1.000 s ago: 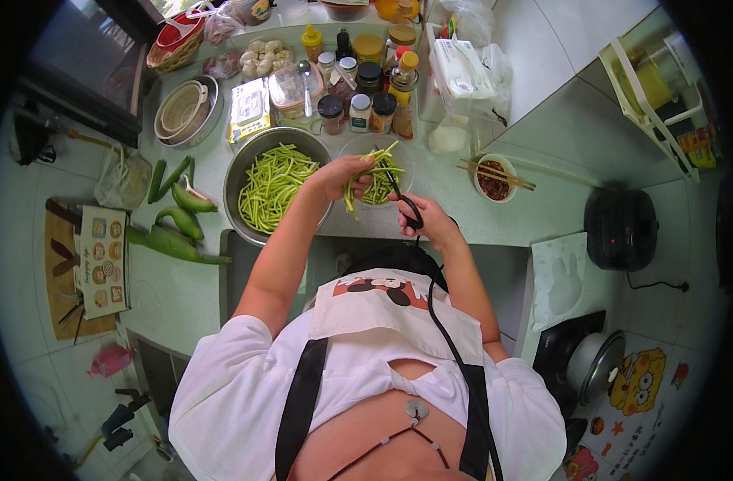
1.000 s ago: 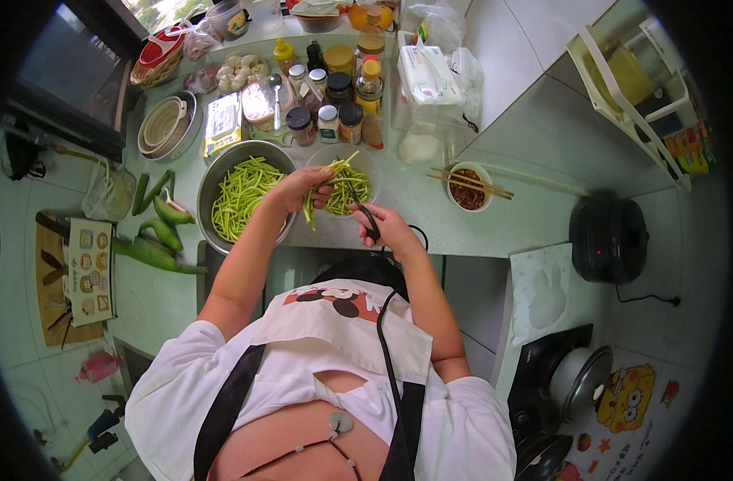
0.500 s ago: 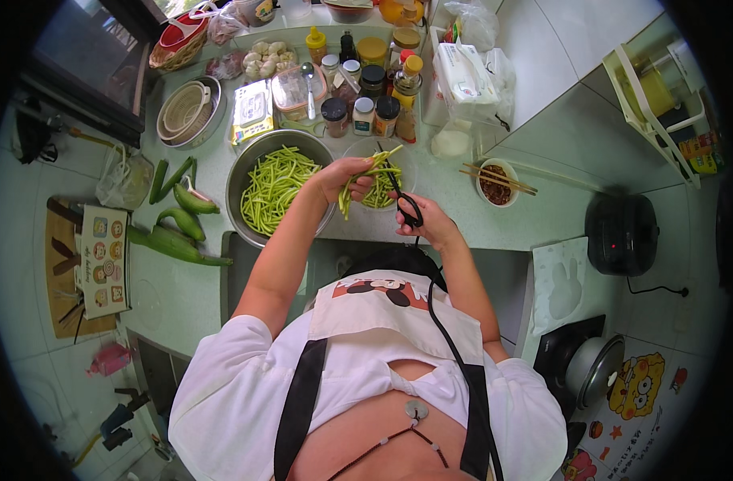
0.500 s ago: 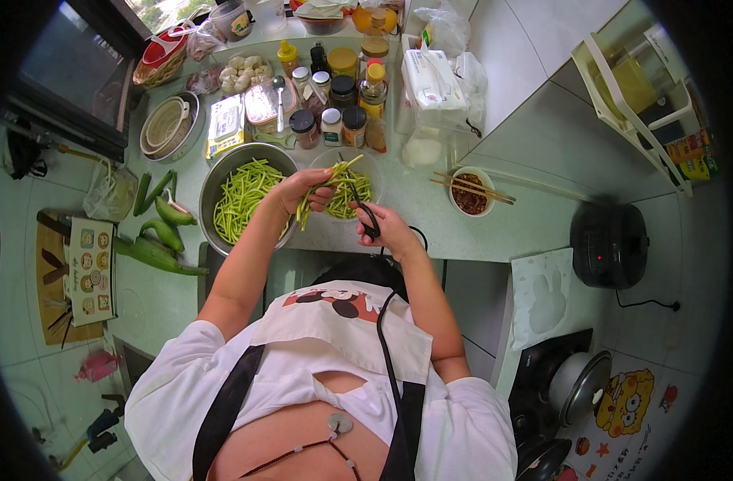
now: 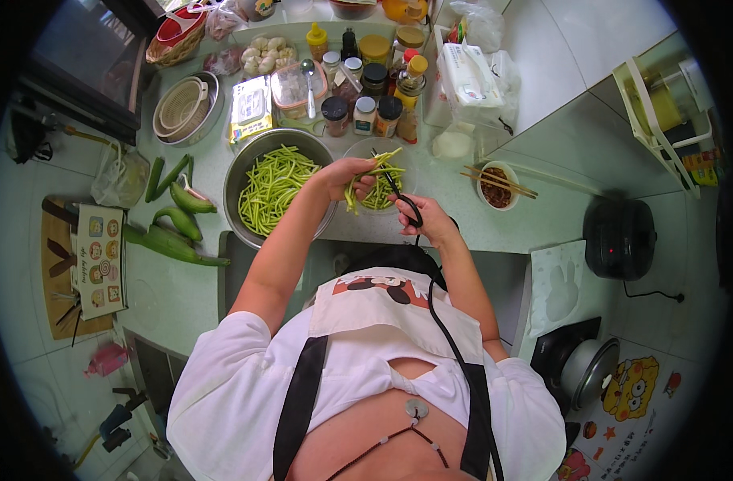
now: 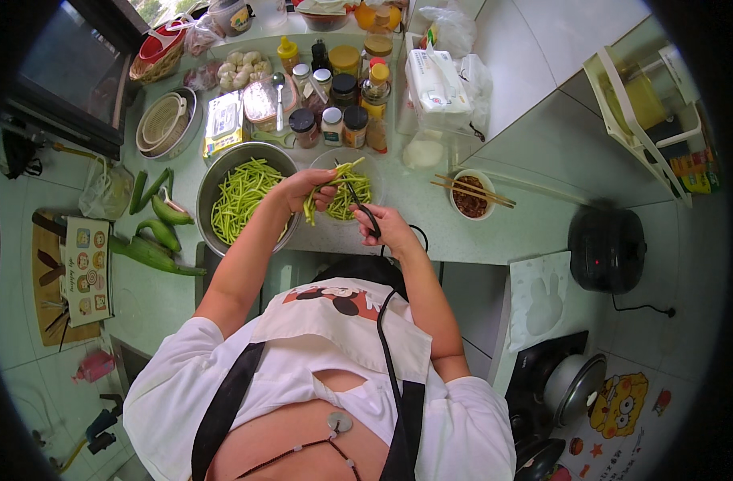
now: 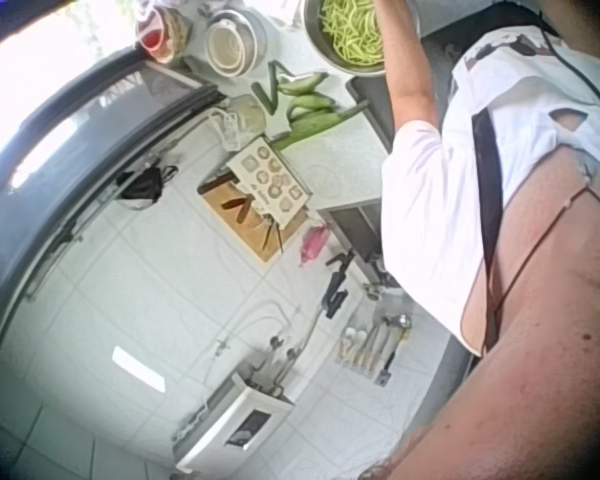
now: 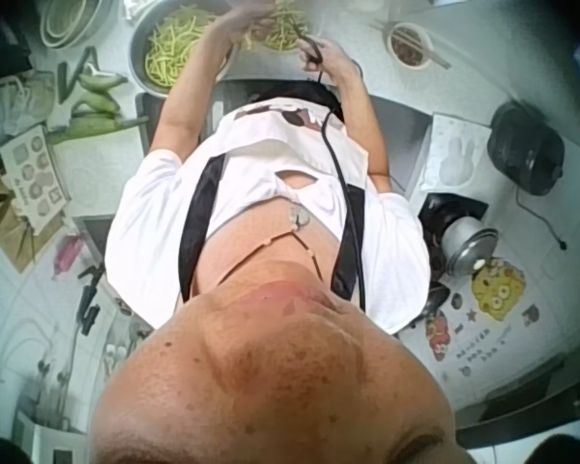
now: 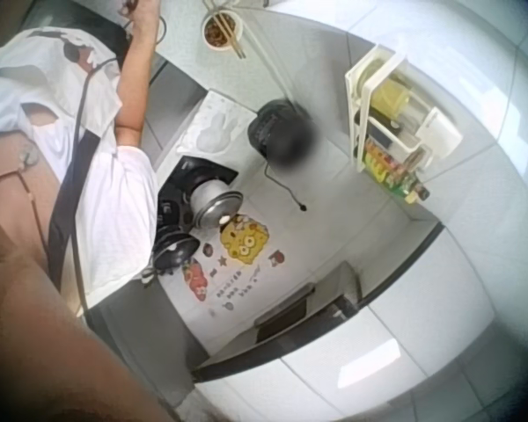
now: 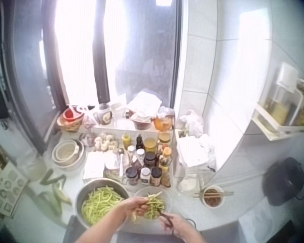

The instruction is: The person trims long green beans using scissors, gathering them by hand and placing the cut pieces into a small bowl on the counter.

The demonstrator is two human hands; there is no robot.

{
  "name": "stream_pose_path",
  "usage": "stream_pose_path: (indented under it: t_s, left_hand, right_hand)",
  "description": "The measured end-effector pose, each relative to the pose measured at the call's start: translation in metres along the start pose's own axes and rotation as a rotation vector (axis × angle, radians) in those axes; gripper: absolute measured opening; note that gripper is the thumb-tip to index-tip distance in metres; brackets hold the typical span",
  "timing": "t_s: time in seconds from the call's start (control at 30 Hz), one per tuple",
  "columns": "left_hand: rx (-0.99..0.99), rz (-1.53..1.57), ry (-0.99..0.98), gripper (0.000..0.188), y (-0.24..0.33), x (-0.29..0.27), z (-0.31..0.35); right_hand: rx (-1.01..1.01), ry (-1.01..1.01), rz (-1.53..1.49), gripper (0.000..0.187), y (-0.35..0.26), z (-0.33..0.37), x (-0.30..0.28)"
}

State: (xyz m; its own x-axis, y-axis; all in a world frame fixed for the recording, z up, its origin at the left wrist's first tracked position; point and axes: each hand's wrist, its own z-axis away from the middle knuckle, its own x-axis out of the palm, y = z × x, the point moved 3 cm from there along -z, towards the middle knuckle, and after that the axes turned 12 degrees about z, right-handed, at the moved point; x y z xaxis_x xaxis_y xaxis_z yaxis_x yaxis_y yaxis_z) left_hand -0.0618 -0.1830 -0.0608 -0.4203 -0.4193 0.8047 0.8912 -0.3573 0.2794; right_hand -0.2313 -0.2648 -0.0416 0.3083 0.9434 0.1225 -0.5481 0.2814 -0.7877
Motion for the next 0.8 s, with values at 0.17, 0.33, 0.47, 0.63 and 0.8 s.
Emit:
stream_pose_path:
  t_s: [0.17, 0.33, 0.47, 0.63, 0.8]
  left_hand:
    - [0.072, -0.023, 0.062, 0.015, -0.002, 0.003, 0.0]
    - [0.298, -0.085, 0.283, 0.012, 0.005, 0.002, 0.007]
    - [0.549, -0.203, 0.33, 0.011, 0.014, -0.002, 0.01]
    - [0.671, -0.242, 0.394, 0.011, 0.017, -0.01, 0.004]
    - [0.665, -0.343, 0.388, 0.012, 0.007, -0.012, -0.01]
  right_hand:
    - [0.027, -0.001, 0.006, 0.034, 0.002, -0.005, 0.001]
    - [0.064, 0.044, 0.013, 0.028, 0.003, -0.004, 0.003]
    - [0.044, 0.073, -0.001, 0.026, 0.001, 0.001, 0.0]
    - [0.028, 0.025, 0.047, 0.024, -0.001, 0.015, 0.002]
    - [0.001, 0.038, 0.091, 0.025, 0.0, 0.014, 0.008]
